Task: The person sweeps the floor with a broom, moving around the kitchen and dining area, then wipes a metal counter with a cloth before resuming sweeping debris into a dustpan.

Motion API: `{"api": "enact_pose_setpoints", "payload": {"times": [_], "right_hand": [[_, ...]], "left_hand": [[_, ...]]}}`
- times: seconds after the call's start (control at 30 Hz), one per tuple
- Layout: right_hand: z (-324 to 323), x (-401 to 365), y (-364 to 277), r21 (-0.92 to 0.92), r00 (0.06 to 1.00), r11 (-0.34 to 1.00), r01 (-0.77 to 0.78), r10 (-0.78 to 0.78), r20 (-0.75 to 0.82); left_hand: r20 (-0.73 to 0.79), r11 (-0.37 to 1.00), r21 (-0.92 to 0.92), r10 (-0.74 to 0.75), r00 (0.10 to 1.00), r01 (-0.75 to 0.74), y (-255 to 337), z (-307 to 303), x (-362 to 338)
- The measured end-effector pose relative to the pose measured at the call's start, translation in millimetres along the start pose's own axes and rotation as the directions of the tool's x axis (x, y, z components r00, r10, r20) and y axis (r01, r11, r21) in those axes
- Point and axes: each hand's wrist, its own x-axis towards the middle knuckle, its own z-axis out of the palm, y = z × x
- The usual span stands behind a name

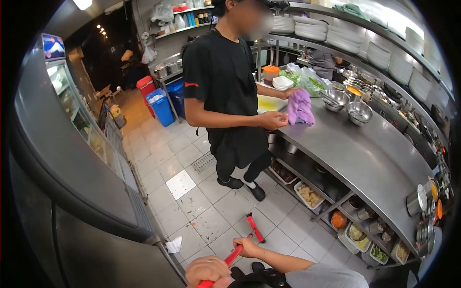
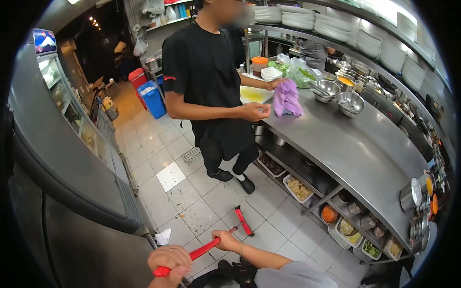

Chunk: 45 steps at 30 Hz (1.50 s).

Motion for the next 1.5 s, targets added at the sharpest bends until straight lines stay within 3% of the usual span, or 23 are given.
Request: {"api": "enact_pose_setpoints", "payload": {"times": [0.13,0.33,0.53,0.73,0.87,0.97,1.1,1.17,1.3,1.4,1.5], "right_hand": [[-16,-33,18,-0.121,0.992,0.990,-0.077,0.063,-0.112],[-43,-96,41,-0.207,0.939,0.918,-0.339,0.317,-0.136],[-43,-136,58,-0.206,0.884,0.883,-0.422,0.349,-0.311],[-55,-161,80,-0.229,0.867,0.875,-0.427,0.324,-0.379],[-54,-167,82,-0.250,0.860,0.858,-0.449,0.340,-0.380],[-48,-170,78,-0.228,0.883,0.898,-0.377,0.274,-0.381],[-25,-175,84,-0.194,0.870,0.874,-0.446,0.373,-0.322],[-8,-168,96,-0.174,0.876,0.877,-0.447,0.390,-0.284],[37,-107,92,-0.075,0.943,0.941,-0.331,0.329,-0.045],[67,-24,62,-0.090,0.979,0.975,-0.204,0.205,-0.001],[104,61,59,0.087,0.990,0.988,-0.126,0.131,-0.048]], "left_hand": [[-0.179,0.983,-0.157,-0.118,0.977,0.090,-12,-2,-15],[-0.002,0.894,-0.234,-0.393,0.920,0.382,-47,3,-31],[0.149,0.852,-0.206,-0.458,0.876,0.481,-63,17,-28],[0.288,0.877,-0.207,-0.369,0.883,0.434,-79,36,-38],[0.287,0.869,-0.232,-0.368,0.884,0.437,-78,37,-44],[0.273,0.863,-0.220,-0.394,0.878,0.456,-78,33,-47],[0.259,0.806,-0.179,-0.514,0.818,0.564,-88,23,-62],[0.177,0.752,-0.187,-0.607,0.775,0.632,-93,20,-70],[0.039,0.743,-0.190,-0.647,0.761,0.641,-83,-22,-62],[0.011,0.859,-0.254,-0.458,0.889,0.445,-69,-63,-30],[0.206,0.932,-0.052,-0.342,0.917,0.360,-68,-99,-7]]}}
